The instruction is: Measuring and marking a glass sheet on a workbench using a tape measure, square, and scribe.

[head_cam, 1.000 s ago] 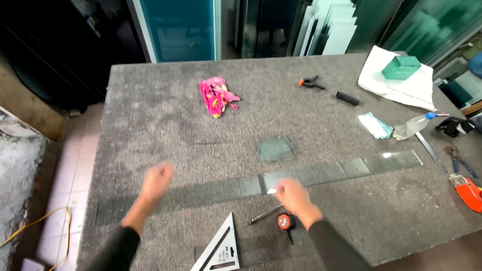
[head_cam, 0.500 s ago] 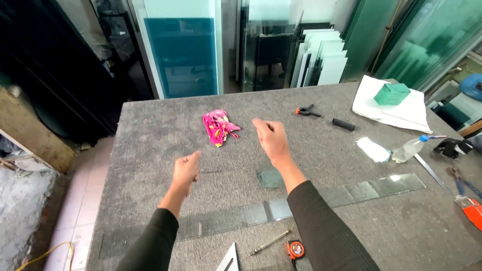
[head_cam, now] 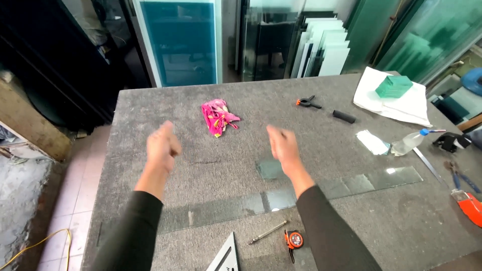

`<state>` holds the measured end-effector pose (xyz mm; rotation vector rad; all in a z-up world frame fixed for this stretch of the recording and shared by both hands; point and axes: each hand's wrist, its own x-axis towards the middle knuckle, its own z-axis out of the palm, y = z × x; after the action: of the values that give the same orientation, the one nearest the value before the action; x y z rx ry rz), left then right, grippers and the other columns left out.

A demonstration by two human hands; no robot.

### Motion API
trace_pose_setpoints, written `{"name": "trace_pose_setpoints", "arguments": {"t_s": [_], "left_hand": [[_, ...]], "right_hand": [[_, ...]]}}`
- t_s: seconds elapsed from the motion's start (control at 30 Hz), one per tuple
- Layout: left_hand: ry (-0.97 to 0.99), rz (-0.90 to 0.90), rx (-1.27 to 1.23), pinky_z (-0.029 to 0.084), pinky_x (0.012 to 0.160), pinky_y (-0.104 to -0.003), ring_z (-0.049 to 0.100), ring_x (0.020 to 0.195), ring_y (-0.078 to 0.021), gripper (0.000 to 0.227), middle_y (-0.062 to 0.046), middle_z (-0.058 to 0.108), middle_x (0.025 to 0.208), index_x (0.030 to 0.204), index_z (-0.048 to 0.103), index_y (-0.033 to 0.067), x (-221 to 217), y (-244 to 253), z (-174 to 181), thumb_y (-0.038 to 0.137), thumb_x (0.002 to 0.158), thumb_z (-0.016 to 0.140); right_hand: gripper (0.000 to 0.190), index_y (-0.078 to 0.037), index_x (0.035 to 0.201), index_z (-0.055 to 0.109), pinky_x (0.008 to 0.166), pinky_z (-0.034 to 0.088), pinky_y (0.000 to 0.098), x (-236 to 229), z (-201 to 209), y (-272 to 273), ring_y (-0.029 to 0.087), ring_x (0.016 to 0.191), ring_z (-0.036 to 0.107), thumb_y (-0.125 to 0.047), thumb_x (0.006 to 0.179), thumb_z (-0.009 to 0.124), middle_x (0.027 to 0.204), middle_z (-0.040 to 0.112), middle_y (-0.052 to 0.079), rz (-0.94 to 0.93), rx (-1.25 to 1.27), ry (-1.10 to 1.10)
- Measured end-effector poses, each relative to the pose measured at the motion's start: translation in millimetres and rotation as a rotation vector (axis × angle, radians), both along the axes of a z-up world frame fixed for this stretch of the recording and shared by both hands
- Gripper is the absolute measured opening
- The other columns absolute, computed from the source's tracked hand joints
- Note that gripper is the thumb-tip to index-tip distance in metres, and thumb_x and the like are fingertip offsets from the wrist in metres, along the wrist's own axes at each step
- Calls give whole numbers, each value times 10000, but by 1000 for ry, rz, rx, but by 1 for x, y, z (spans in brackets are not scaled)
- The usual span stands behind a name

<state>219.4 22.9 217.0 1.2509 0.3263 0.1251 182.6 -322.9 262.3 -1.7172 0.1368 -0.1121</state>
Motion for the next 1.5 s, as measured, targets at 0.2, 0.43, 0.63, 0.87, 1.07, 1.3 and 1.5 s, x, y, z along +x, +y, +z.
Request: {"name": "trace_pose_setpoints", "arguments": {"t_s": [0.2, 0.43, 0.63, 0.87, 1.07, 1.3, 1.5], "left_hand": [[-31, 51, -42, 319, 458, -284, 363, 427, -121, 570, 55, 319, 516, 646, 414, 230, -13, 21, -6, 385, 1153, 625], [-90, -153, 105, 405, 1228, -507, 666, 1387, -296, 314, -111, 732, 1329, 1277, 681, 156, 5, 1, -11, 417, 1169, 546], [-107, -129, -38, 577, 799, -377, 671, 736, -190, 328, 12, 576, 766, 945, 566, 172, 11, -28, 57, 391, 1187, 529], [-261, -35, 93, 254, 461, -264, 256, 427, -115, 670, 72, 223, 495, 577, 319, 257, 28, -15, 58, 418, 1196, 520], [-117, -45, 172, 262, 448, -279, 256, 415, -104, 598, 100, 276, 457, 566, 369, 267, 14, -24, 32, 323, 1140, 525], [-119, -140, 296, 290, 448, -269, 290, 403, -114, 625, 63, 317, 459, 569, 412, 248, -16, -5, -9, 341, 1184, 477], [465, -514, 1002, 437, 535, -291, 533, 502, -120, 510, 19, 599, 555, 683, 646, 97, -151, 1, -305, 347, 1082, 450]], "right_hand": [[474, -171, 696, 509, 562, 380, 299, -43, -158, -42, 120, 517, 401, -370, 1105, 641, 576, 417, -24, -166, 50, 443], [647, -68, 1611, 490, 1250, 451, 531, -8, -51, -24, 400, 1468, 594, -521, 1148, 503, 1668, 525, 236, 79, 286, 307], [419, -176, 1080, 621, 910, 634, 369, 49, 26, -2, 189, 1021, 712, -579, 1137, 522, 1069, 673, 23, 65, 258, 114], [648, -274, 575, 407, 465, 267, 235, 42, -10, -1, 70, 463, 232, -518, 1155, 566, 515, 290, -108, -97, 0, 100], [619, -282, 560, 339, 456, 228, 216, 33, 43, 7, 65, 478, 173, -336, 1134, 562, 523, 208, -115, -93, 122, -3], [595, -252, 579, 397, 442, 297, 260, -1, -98, -63, 67, 443, 256, -433, 1111, 592, 492, 309, -78, -90, -158, 138], [550, -204, 722, 341, 612, 220, 354, -152, -292, -183, 117, 567, 273, -505, 1161, 482, 653, 252, -48, 135, -770, 513]]}}
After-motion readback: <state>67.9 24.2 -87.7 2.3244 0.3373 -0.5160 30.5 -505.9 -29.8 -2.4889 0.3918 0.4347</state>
